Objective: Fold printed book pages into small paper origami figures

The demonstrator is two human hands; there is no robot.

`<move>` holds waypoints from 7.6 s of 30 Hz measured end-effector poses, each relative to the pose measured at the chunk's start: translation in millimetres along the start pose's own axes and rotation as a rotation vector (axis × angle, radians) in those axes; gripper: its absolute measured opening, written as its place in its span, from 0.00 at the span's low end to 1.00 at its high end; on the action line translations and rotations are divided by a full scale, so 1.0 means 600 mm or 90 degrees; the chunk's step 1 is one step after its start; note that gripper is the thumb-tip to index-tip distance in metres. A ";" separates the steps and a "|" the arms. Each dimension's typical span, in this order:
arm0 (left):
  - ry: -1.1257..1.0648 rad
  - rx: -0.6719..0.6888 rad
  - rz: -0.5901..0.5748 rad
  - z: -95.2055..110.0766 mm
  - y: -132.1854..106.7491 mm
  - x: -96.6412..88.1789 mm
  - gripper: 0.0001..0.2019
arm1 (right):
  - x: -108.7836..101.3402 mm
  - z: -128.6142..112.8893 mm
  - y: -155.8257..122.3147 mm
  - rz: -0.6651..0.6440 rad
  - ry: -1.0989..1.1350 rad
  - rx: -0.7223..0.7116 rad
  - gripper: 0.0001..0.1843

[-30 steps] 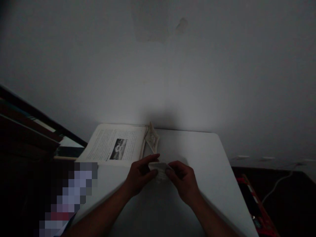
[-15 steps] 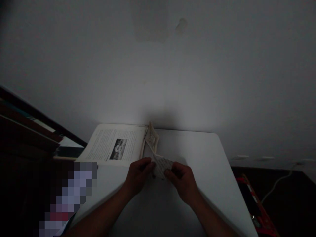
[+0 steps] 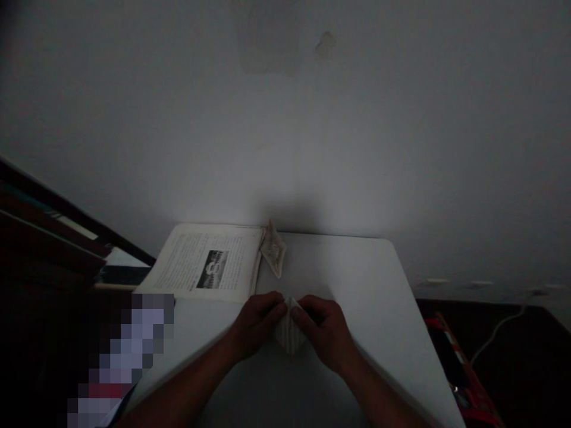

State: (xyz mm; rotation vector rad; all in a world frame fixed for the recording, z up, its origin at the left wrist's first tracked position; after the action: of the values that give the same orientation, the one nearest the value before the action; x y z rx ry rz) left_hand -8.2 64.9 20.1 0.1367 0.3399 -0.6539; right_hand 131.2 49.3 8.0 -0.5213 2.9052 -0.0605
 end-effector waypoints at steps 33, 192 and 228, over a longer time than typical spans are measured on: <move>-0.036 0.010 0.056 0.000 0.001 0.006 0.13 | -0.001 -0.012 -0.004 0.023 -0.104 -0.035 0.16; 0.173 0.214 0.266 0.035 -0.032 -0.024 0.03 | -0.027 -0.028 -0.026 0.195 -0.168 -0.181 0.03; -0.208 -0.056 0.149 -0.015 -0.013 -0.005 0.19 | -0.027 -0.008 -0.012 0.122 -0.014 -0.019 0.22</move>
State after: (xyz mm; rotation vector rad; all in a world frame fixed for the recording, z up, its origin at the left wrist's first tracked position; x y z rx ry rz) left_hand -17.6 62.4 12.2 -0.0158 0.0358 -0.4199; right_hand 147.6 47.8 16.0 -0.2437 2.9229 0.0150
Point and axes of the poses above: each hand's wrist, its own y-axis towards the middle knuckle, its own x-axis out of the palm, z = x × y, the point moved 5 cm from there along y, towards the middle knuckle, and after that the axes turned 10 degrees about -z, right-handed, at the moved point
